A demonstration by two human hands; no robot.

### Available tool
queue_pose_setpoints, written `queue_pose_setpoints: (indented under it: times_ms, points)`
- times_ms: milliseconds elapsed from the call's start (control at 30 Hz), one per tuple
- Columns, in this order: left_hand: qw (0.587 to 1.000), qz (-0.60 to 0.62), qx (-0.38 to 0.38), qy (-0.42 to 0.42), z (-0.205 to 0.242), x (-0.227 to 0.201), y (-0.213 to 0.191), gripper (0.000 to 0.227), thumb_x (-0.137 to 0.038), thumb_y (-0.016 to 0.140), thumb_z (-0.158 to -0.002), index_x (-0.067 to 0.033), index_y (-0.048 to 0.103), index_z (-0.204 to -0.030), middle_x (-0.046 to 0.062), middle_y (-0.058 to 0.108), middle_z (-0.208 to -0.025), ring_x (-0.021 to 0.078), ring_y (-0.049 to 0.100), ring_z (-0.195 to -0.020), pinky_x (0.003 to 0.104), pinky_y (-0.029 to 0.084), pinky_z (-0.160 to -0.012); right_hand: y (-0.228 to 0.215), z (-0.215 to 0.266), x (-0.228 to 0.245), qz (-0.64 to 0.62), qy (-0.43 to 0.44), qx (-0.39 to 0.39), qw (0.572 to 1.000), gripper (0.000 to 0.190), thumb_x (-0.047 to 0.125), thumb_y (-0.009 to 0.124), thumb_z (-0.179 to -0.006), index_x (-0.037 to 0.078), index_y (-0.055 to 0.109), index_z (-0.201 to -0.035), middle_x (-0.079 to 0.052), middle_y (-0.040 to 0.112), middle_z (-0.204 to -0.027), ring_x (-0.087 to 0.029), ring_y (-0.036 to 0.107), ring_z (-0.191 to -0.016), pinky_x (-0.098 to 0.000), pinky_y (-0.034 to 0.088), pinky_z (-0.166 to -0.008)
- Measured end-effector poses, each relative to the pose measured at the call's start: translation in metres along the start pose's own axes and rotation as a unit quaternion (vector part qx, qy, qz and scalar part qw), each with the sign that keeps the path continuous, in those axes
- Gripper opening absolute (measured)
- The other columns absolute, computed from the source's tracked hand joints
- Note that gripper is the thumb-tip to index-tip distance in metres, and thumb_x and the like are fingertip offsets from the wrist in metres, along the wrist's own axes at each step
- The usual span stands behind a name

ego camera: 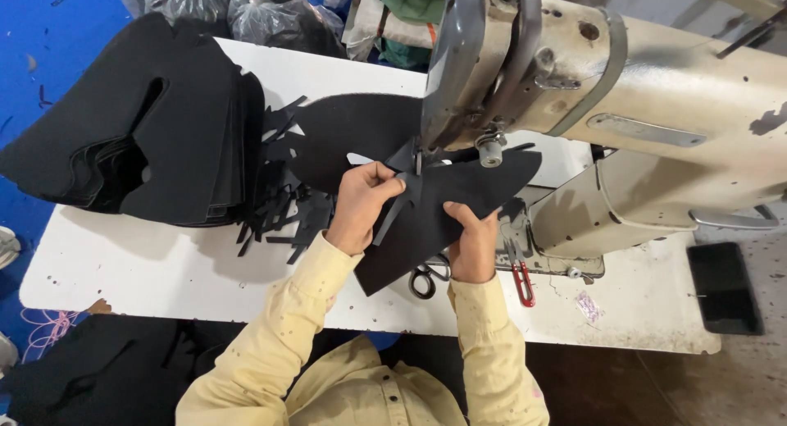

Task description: The person sews black fabric pieces using a sewing machine, repeatedly picking up a mask-shaped piece and a smaller strap, aligning them under the needle, and stitching them together. The person uses scissors to cut the thread after each stitch and places the finished piece aside.

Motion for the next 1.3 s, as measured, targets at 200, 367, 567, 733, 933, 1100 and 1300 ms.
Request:
queue_pose_setpoints:
  times_ms: [200,367,567,733,933,1100,1300]
  points:
    - [0.997,-0.053,0.001,0.060,-0.008,0.006,-0.009,0.011,0.000,0.071,-0.089,0.0005,0.065,-0.080,-0.004,0.058,-0.073,0.0031,0.049,-0.066,0.023,0.038,-0.061,-0.018,0.001,0.053,0.381,-0.020,0.010,0.924,0.029,0.013,0.069,-0.094,0.003,0.061,-0.121,-0.010,0.067,-0.104,-0.019,0.065,-0.087,-0.0369,0.059,-0.077]
    - [0.987,-0.130,0.002,0.091,-0.006,-0.005,-0.006,0.013,-0.002,0.073,-0.089,-0.0015,0.062,-0.081,-0.005,0.056,-0.072,0.0029,0.047,-0.065,0.023,0.038,-0.059,-0.058,0.029,0.179,0.534,-0.531,-0.138,0.643,0.045,-0.012,0.062,-0.094,0.003,0.052,-0.135,-0.016,0.053,-0.140,-0.031,0.053,-0.133,-0.0500,0.042,-0.116]
    - [0.986,-0.136,0.005,0.097,-0.003,-0.012,-0.001,0.010,-0.003,0.072,-0.090,-0.0024,0.064,-0.084,-0.004,0.060,-0.075,0.0034,0.051,-0.067,0.022,0.042,-0.062,-0.148,0.011,0.142,0.592,-0.539,-0.206,0.563,0.067,-0.026,0.061,-0.087,0.004,0.046,-0.145,-0.011,0.045,-0.158,-0.037,0.039,-0.155,-0.0545,0.020,-0.134]
    - [0.986,-0.127,0.011,0.104,0.003,-0.008,-0.002,0.009,-0.003,0.071,-0.091,-0.0016,0.065,-0.085,-0.003,0.061,-0.076,0.0039,0.053,-0.068,0.022,0.044,-0.064,-0.083,0.037,0.162,0.581,-0.520,-0.160,0.606,0.063,-0.024,0.054,-0.083,-0.002,0.050,-0.142,-0.015,0.047,-0.153,-0.041,0.029,-0.154,-0.0558,0.023,-0.136]
    - [0.983,-0.136,-0.021,0.118,-0.003,-0.007,-0.003,0.010,-0.003,0.073,-0.090,0.0003,0.064,-0.085,-0.003,0.061,-0.076,0.0030,0.052,-0.068,0.022,0.044,-0.063,0.074,0.083,0.085,0.659,-0.421,0.135,0.608,0.046,0.004,0.067,-0.085,0.015,0.068,-0.130,-0.004,0.064,-0.135,-0.024,0.056,-0.134,-0.0547,0.024,-0.116]
    - [0.980,-0.148,-0.019,0.132,-0.005,-0.013,-0.002,0.010,-0.004,0.072,-0.091,0.0005,0.065,-0.086,-0.003,0.062,-0.077,0.0020,0.054,-0.070,0.021,0.045,-0.064,0.083,0.087,0.071,0.697,-0.437,0.130,0.554,0.040,0.009,0.066,-0.091,0.015,0.066,-0.131,-0.006,0.062,-0.133,-0.025,0.055,-0.131,-0.0604,0.024,-0.115]
    - [0.981,-0.136,-0.033,0.138,-0.015,-0.013,-0.001,0.008,-0.003,0.072,-0.091,0.0011,0.066,-0.087,-0.003,0.062,-0.077,0.0021,0.053,-0.069,0.021,0.044,-0.063,0.089,0.084,0.073,0.718,-0.444,0.126,0.521,0.042,0.009,0.065,-0.092,0.014,0.066,-0.133,-0.007,0.063,-0.134,-0.025,0.056,-0.129,-0.0598,0.027,-0.114]
Point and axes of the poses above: each hand's wrist, its own z-axis away from the middle knuckle, its own y-axis out of the palm, x = y × z, the point moved 7 cm from there along -z, towards the middle knuckle
